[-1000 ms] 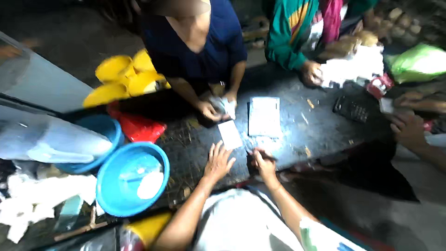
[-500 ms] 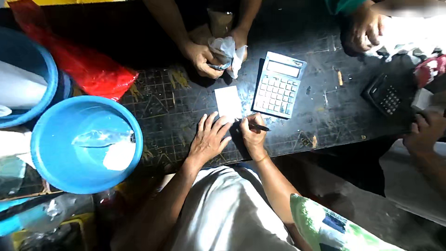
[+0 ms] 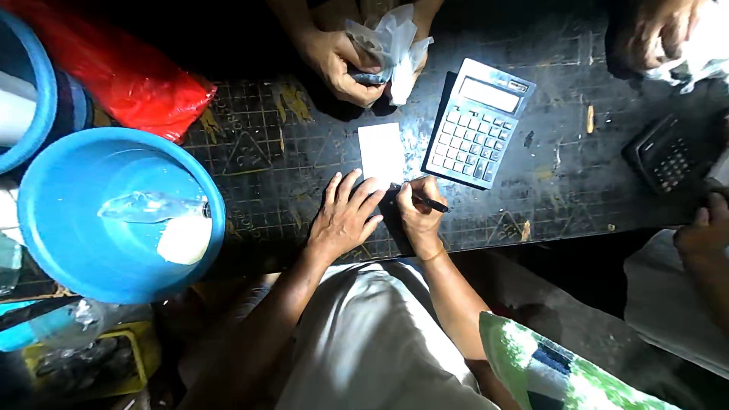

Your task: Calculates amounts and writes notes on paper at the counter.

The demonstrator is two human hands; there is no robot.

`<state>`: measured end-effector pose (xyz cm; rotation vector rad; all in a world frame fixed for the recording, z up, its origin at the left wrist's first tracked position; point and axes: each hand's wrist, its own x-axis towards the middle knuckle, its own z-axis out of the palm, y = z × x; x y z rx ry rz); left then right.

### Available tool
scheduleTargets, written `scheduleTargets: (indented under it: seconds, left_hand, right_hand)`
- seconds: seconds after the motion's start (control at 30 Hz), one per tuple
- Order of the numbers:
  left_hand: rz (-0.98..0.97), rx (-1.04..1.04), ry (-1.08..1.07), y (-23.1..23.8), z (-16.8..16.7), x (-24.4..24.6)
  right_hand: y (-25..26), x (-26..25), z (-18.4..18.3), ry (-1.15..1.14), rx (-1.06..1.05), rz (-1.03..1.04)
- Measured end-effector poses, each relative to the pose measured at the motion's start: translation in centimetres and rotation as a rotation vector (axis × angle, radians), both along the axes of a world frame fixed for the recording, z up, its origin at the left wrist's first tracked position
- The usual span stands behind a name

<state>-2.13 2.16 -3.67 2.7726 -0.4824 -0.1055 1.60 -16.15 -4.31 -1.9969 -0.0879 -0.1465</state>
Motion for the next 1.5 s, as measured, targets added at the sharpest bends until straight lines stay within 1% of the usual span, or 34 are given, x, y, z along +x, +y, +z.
scheduleTargets:
  seconds: [0.17,0.33,0.47,0.6,0.7,0.73,0.77,0.83,0.87,0.9,0.93,1.03,1.13,1.3,1.4,1.5]
  left_hand:
    - [-0.003,-0.019,-0.019,0.0,0.0,0.1]
    - [-0.007,-0.006,-0.02,0.0,-0.1,0.1]
    - [-0.011,0.001,-0.011,0.0,-0.1,0.1]
    - [-0.01,0.001,-0.013,0.0,-0.1,0.1]
    - [-0.011,-0.007,-0.02,0.1,0.0,0.2]
    - [-0.013,-0.01,-0.026,0.0,-0.1,0.3]
    - [-0.013,-0.015,-0.036,0.0,-0.1,0.3]
    - [-0.006,-0.025,-0.051,0.1,-0.1,0.1]
    - [0.0,-0.033,-0.049,0.2,0.0,-0.1]
    - [0.006,-0.042,-0.044,0.2,0.0,-0.1]
    - [0.007,-0.043,-0.04,0.1,0.1,0.0]
    - [0.004,-0.055,-0.055,-0.3,0.1,0.4]
    - [-0.002,-0.044,-0.061,-0.3,0.1,0.3]
    - [-0.006,-0.022,-0.077,-0.3,0.2,0.2]
    - [-0.009,-0.009,-0.079,-0.3,0.3,0.2]
    - [-0.006,-0.004,-0.081,-0.2,0.2,0.2]
  right_hand:
    - [0.0,0.0,0.1,0.006,0.077,-0.007]
    - [0.0,0.0,-0.1,-0.032,-0.01,-0.017]
    - [-0.1,0.0,0.0,-0.023,0.012,-0.005]
    - [-0.2,0.1,0.1,0.002,0.077,0.021]
    - [0.0,0.3,-0.1,-0.09,-0.053,0.017]
    - [-0.1,0.2,-0.1,-0.102,-0.047,-0.017]
    - [-0.2,0.2,0.0,-0.1,0.028,-0.058]
    - [-0.8,0.0,0.4,-0.067,0.28,-0.125]
    - [-1.4,-0.1,0.4,-0.065,0.354,-0.147]
    - [-2.4,-0.2,0.5,-0.086,0.349,-0.157]
    - [-3.9,-0.3,0.5,-0.135,0.259,-0.147]
    - [-8.5,-0.5,0.5,-0.294,-0.15,-0.201]
    - [-10.8,0.2,0.8,-0.268,-0.353,-0.25]
    - [-10.9,2.0,1.2,-0.227,-0.563,-0.186]
    - [-10.4,3.5,1.9,-0.266,-0.549,-0.196]
    - [-10.0,5.5,1.9,-0.26,-0.544,-0.15]
